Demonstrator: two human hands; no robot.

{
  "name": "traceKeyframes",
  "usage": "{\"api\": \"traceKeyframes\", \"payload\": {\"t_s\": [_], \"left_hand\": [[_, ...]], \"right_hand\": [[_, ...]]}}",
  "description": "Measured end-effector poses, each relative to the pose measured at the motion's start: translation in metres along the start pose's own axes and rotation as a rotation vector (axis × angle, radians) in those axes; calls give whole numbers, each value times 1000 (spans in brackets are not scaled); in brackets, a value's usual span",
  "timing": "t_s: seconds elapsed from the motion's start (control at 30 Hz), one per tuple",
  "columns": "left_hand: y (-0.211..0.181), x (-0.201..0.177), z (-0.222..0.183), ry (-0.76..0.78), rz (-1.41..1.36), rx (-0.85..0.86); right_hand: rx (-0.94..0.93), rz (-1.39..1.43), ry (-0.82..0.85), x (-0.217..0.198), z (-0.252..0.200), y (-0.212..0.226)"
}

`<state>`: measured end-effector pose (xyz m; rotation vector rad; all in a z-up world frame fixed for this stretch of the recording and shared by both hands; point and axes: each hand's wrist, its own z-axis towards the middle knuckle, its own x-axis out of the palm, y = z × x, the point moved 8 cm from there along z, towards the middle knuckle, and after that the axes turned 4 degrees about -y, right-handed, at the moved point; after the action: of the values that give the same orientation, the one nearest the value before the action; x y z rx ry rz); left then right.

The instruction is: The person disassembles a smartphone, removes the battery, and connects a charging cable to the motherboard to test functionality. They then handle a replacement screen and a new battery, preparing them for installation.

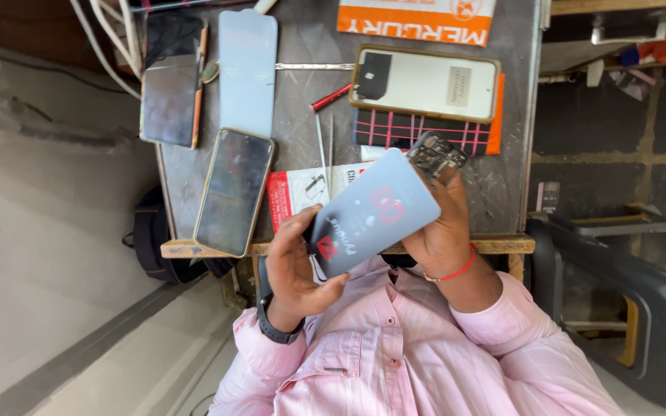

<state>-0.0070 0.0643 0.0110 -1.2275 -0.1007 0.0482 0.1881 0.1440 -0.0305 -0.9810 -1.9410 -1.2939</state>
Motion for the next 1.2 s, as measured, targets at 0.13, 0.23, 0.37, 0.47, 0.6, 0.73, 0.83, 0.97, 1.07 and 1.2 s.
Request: {"api": "traceKeyframes", "payload": {"t_s": [0.13,0.23,0.37,0.47,0.6,0.73,0.83,0.97,1.07,1.2], "left_hand": [[6,-1,-4,-12,-51,-4],[6,-1,-7,-9,-44,-16],[6,-2,-7,-3,-55,-30],[6,-4,-7,-1,-65,-38],[6,-5,-8,-1,-69,-60],[5,-6,-9,-15,-63,-70],[7,-8,-10,-21,-96,-103],[9,-10,-10,-16,-115,-128],[10,-10,-11,-11,-119,-133],[10,-10,-11,-9,-128,-134]], "right_hand": [[-8,-19,32,6,0,3],[1,25,-15,2,1,3],[-20,63,30,7,1,6],[-21,88,37,9,-2,9],[-13,119,37,9,-5,10],[-13,76,57,7,-8,11],[-84,68,53,0,-8,9],[-138,35,57,-2,-10,10],[-132,10,12,-3,-11,10],[-134,44,12,-6,-10,10]]}}
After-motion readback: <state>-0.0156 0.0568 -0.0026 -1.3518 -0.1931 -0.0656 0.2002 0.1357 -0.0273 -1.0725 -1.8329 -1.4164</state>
